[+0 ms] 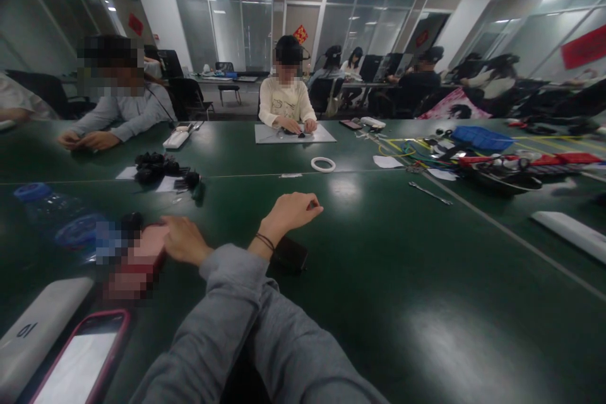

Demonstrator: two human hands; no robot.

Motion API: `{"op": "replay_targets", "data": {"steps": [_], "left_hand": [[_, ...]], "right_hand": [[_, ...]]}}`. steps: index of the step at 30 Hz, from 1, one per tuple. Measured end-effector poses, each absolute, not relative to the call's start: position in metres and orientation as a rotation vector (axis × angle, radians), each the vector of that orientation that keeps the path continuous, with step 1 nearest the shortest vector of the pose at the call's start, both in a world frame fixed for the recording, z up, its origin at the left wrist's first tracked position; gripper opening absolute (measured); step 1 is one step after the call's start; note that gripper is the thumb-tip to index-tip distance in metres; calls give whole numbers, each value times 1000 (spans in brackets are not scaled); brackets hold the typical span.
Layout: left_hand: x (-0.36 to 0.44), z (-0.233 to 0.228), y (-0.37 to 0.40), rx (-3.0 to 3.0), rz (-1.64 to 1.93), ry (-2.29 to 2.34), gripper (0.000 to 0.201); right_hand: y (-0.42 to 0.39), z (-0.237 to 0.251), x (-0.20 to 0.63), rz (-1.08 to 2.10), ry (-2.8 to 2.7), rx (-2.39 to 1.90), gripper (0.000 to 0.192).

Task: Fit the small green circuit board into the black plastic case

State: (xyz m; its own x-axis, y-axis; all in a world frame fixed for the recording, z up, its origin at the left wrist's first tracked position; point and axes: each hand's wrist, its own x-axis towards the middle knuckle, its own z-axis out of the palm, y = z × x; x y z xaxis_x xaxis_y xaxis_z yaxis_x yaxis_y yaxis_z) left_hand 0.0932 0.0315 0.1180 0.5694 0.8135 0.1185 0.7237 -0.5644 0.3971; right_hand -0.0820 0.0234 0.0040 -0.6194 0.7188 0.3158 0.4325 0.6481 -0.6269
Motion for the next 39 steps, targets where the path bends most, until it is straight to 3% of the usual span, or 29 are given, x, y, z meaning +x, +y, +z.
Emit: {"op": "replay_targets", "data": {"steps": [10,17,24,31,39], "left_hand": [[71,112,57,2426,335,1234,38],[82,106,57,2454,296,1152,37],[104,101,49,2470,205,1007,37],[123,101,37,2460,136,868,38],[119,100,39,2463,137,906,36]], "right_hand": [[67,2,-123,1142,-2297,-757,29],[57,2,-105,1319,-2219,-664,30],[39,2,-78,905,-2188,-683,45],[19,14,-54,611,-2307,-758,39],[8,19,-49,504,-2425,-737,36]]}}
